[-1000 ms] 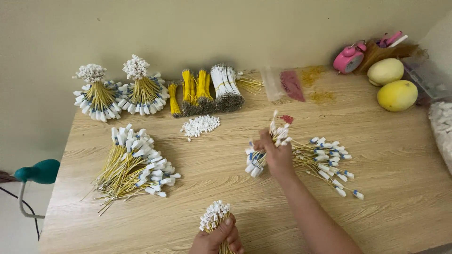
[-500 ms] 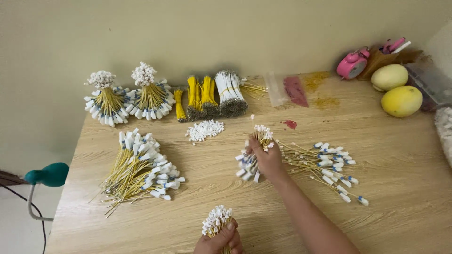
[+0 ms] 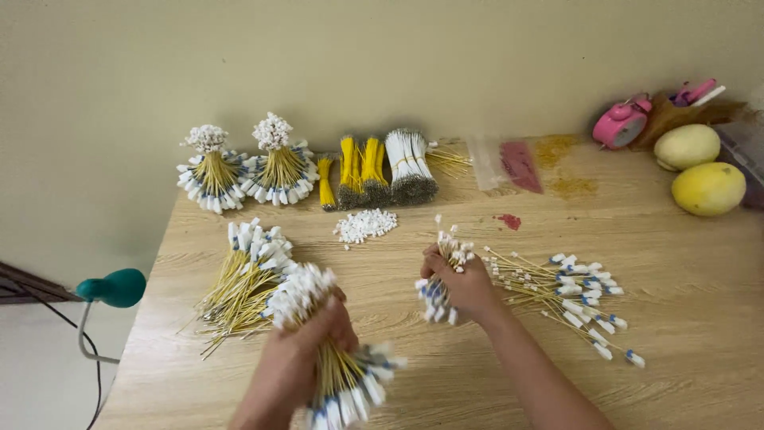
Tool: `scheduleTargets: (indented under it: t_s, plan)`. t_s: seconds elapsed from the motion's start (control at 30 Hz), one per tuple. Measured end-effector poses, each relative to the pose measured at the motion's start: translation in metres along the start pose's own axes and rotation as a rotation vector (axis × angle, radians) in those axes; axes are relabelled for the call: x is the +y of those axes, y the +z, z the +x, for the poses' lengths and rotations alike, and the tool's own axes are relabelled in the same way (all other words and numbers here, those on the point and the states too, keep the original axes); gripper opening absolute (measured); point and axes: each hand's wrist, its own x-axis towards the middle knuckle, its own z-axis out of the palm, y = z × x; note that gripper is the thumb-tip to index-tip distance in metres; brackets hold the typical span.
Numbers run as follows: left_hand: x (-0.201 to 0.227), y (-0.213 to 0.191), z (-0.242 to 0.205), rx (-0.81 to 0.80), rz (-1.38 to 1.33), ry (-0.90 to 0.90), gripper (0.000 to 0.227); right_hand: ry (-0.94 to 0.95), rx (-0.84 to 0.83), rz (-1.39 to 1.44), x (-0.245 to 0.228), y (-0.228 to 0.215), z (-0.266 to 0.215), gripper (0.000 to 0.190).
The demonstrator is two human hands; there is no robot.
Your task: Sorting, grouping, and bundling small electronic wire components at a workbench.
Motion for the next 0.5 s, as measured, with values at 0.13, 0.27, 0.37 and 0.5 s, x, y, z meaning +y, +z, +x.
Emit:
scheduleTargets:
  t_s: [0.13,0.27,0.37,0.5]
  plan:
    - [0.052,0.031,0.004,0.045,0.302,0.085,0.018,-0.223,-0.062,0.219,-0.018,0.000,-0.011,0.028]
    - [0.079,0.068,0.007,-0.013,0.858,0.260,0.025,-0.141,-0.108,0.086,-0.057,0.001,-0.026,0.027]
    - [0.073,0.088,0.014,-0.099,0.842,0.240,0.024,-0.284,-0.129,-0.337,-0.076,0.006,-0.031,0.027]
    - [0.044,0.085,0.029,-0.262,0.966,0.149,0.023,-0.392,-0.233,-0.635,-0.084,0.012,-0.032,0.015]
